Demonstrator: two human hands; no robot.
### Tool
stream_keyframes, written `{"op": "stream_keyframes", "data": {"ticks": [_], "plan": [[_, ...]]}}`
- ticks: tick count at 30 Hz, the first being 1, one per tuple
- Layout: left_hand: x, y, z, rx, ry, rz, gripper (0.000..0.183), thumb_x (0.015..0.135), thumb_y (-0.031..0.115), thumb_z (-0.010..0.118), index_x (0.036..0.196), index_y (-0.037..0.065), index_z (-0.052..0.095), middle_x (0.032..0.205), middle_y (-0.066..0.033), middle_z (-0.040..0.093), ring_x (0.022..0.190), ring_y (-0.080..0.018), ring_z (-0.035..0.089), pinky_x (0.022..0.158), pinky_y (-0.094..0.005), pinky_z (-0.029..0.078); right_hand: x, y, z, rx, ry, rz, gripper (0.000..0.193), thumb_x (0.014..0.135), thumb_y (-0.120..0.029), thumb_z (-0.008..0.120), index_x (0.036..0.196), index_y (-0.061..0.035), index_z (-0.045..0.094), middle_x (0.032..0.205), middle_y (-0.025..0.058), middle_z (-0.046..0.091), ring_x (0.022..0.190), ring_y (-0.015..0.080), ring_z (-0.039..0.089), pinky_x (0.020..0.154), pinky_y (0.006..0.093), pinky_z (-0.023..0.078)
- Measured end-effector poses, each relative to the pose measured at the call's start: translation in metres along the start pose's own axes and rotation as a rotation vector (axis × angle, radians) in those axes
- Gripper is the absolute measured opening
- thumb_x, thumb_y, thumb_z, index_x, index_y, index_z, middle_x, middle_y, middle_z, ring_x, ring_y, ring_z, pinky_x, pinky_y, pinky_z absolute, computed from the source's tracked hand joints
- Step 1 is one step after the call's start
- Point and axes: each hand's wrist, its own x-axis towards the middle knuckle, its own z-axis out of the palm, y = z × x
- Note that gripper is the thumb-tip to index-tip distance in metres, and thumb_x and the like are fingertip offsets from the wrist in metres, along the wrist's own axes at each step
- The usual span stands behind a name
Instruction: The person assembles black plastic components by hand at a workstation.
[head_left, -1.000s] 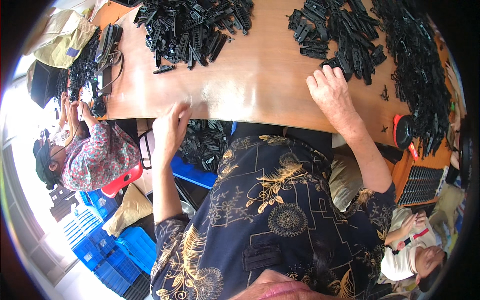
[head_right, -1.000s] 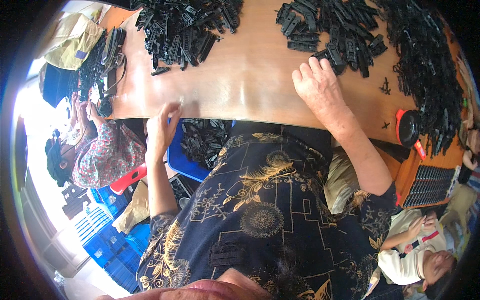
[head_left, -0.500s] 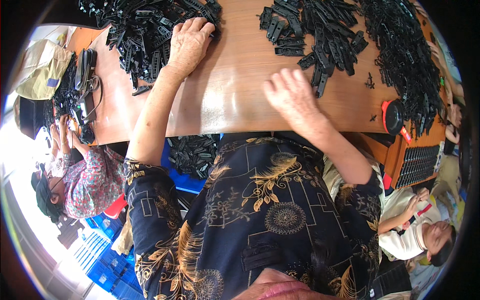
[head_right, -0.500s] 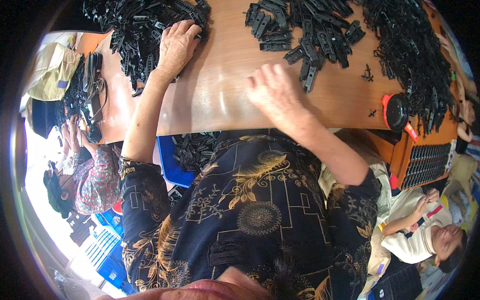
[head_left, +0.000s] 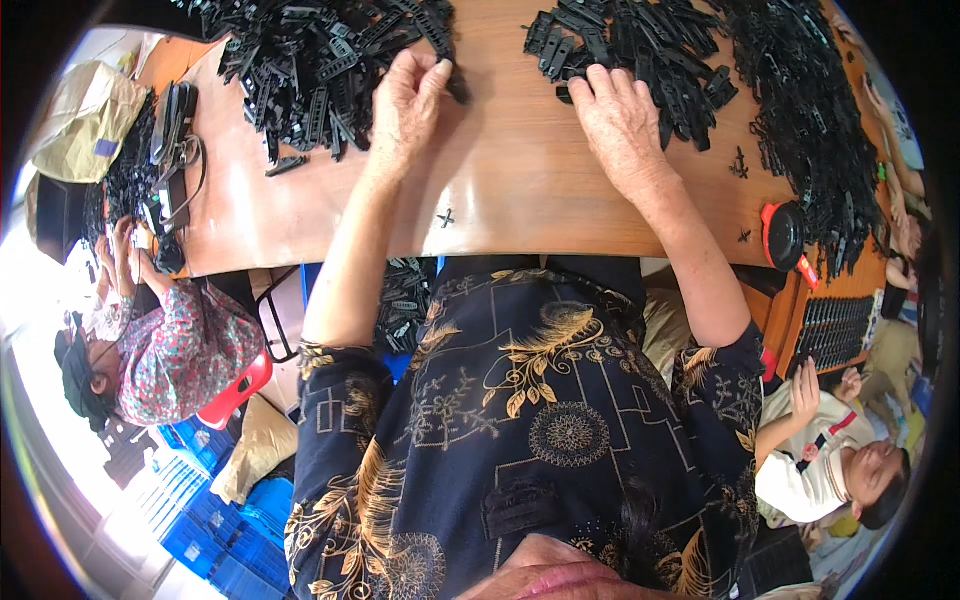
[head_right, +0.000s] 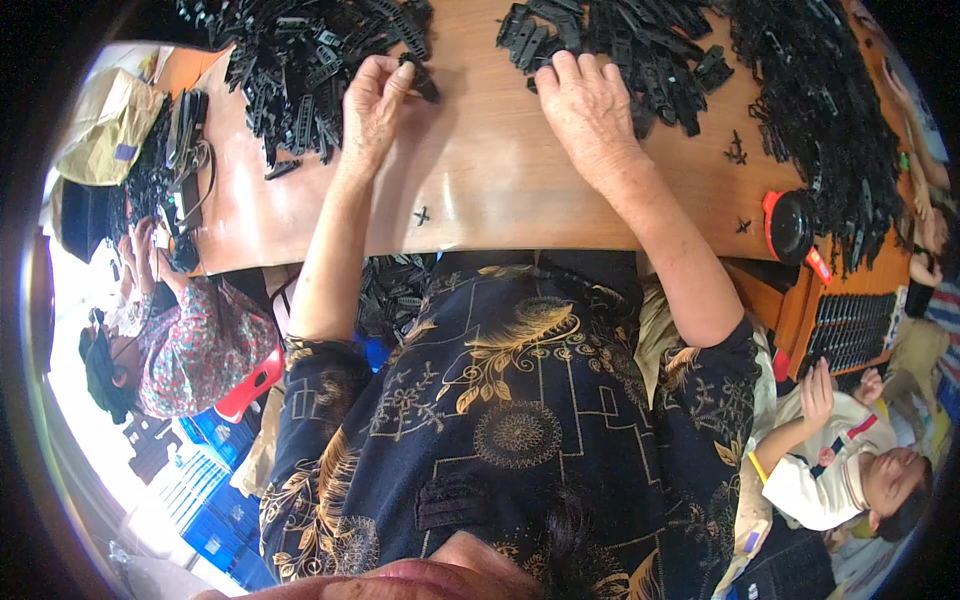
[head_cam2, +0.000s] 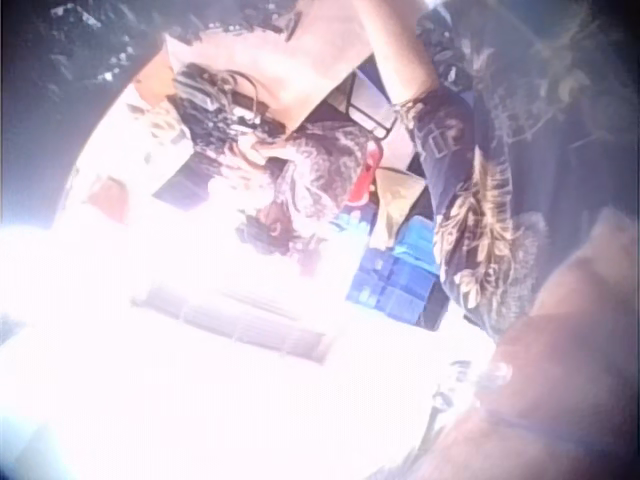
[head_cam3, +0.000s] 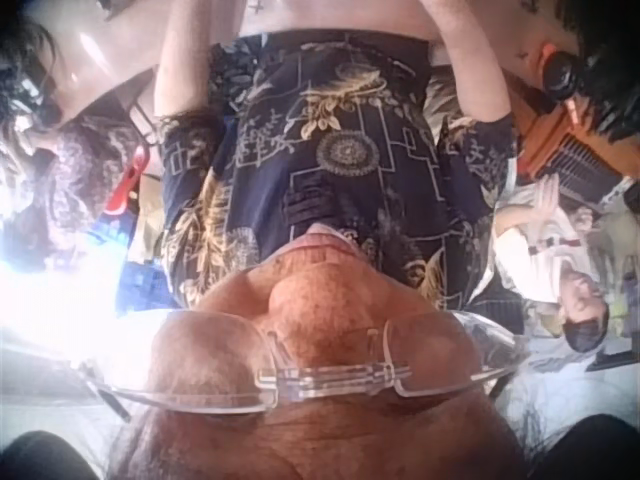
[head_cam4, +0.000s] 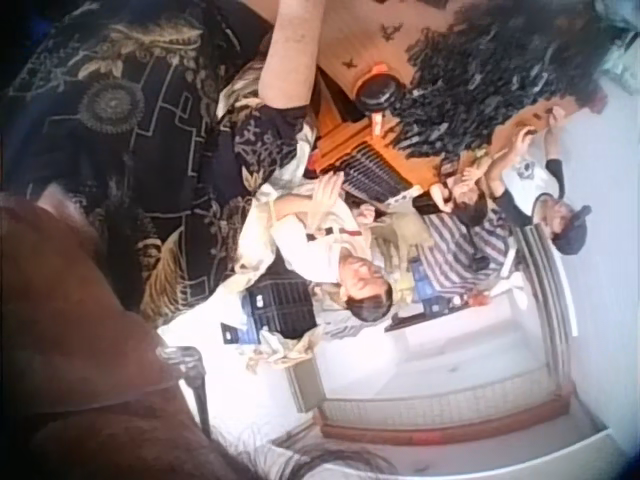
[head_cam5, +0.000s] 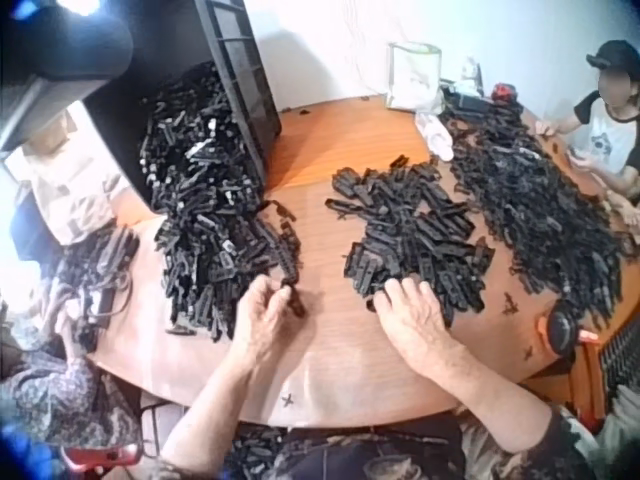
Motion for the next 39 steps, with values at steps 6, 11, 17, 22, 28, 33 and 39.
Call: {"op": "stream_keyframes", "data": {"ticks": [6, 11, 17, 22, 28, 33, 39], "plan": [[-0.049, 0.028, 0.027, -0.838, -0.006, -0.380, 0.012, 0.096, 0.018, 0.053, 0.097, 0.006, 0.051, 0.096, -0.0156, 0.068, 0.074, -0.0135, 0.065, 0.065, -0.0246, 0.055, 0.002, 0.006, 0.008, 0.201, 0.160, -0.005, 0.017, 0.080, -0.006, 0.061, 0.096, -0.0080, 0.062, 0.087, 0.0049, 0.054, 0.081, 0.0202, 0.057, 0.071, 0.0334, 0.048], [-0.061, 0.027, 0.035, -0.767, 0.037, -0.297, 0.013, 0.097, 0.017, 0.052, 0.100, 0.006, 0.048, 0.092, -0.0067, 0.064, 0.079, -0.0124, 0.064, 0.069, -0.0251, 0.055, -0.001, -0.047, -0.016, 1.363, -0.215, 0.466, 0.032, 0.093, -0.019, 0.058, 0.121, -0.0033, 0.058, 0.084, 0.0070, 0.067, 0.067, 0.0106, 0.063, 0.063, 0.0228, 0.050], [-0.073, 0.027, 0.033, -0.360, -0.014, -0.127, 0.014, 0.098, 0.014, 0.050, 0.104, 0.002, 0.047, 0.100, -0.0073, 0.059, 0.087, -0.0126, 0.062, 0.080, -0.0269, 0.053, -0.003, -0.071, -0.023, 1.507, -0.195, 0.617, 0.027, 0.094, -0.013, 0.056, 0.116, 0.0015, 0.059, 0.082, 0.0054, 0.065, 0.067, 0.0084, 0.059, 0.062, 0.0221, 0.049], [-0.083, 0.045, 0.029, -0.539, -0.038, -0.257, 0.014, 0.096, 0.013, 0.053, 0.105, 0.003, 0.048, 0.095, -0.0058, 0.060, 0.086, -0.0110, 0.060, 0.081, -0.0265, 0.051, -0.010, -0.075, -0.017, 1.606, -0.156, 0.620, 0.023, 0.093, -0.013, 0.057, 0.110, 0.0028, 0.060, 0.080, 0.0041, 0.065, 0.069, 0.0087, 0.059, 0.063, 0.0228, 0.049], [-0.086, 0.046, 0.033, -0.629, -0.020, -0.332, 0.032, 0.088, 0.013, 0.066, 0.115, 0.004, 0.051, 0.095, -0.0056, 0.063, 0.090, -0.0124, 0.061, 0.082, -0.0266, 0.050, -0.018, -0.082, -0.012, 1.377, 0.015, 0.473, 0.025, 0.090, -0.017, 0.062, 0.107, 0.0022, 0.059, 0.093, 0.0116, 0.065, 0.078, 0.0157, 0.061, 0.070, 0.0269, 0.051], [-0.078, 0.055, 0.021, -0.790, -0.122, -0.298, 0.029, 0.087, 0.014, 0.066, 0.112, 0.002, 0.057, 0.107, -0.0123, 0.065, 0.098, -0.0164, 0.061, 0.091, -0.0305, 0.047, -0.024, -0.075, -0.008, 1.585, -0.214, 0.528, 0.039, 0.085, -0.025, 0.069, 0.111, 0.0003, 0.058, 0.097, 0.0117, 0.065, 0.084, 0.0165, 0.061, 0.075, 0.0287, 0.050], [-0.073, 0.047, 0.021, -0.886, -0.146, -0.282, 0.025, 0.087, 0.008, 0.065, 0.110, 0.001, 0.057, 0.103, -0.0110, 0.066, 0.095, -0.0163, 0.062, 0.086, -0.0300, 0.050, -0.016, -0.078, -0.011, 1.584, -0.248, 0.561, 0.034, 0.086, -0.026, 0.068, 0.105, 0.0013, 0.060, 0.084, 0.0068, 0.066, 0.078, 0.0109, 0.060, 0.071, 0.0264, 0.049]]}}
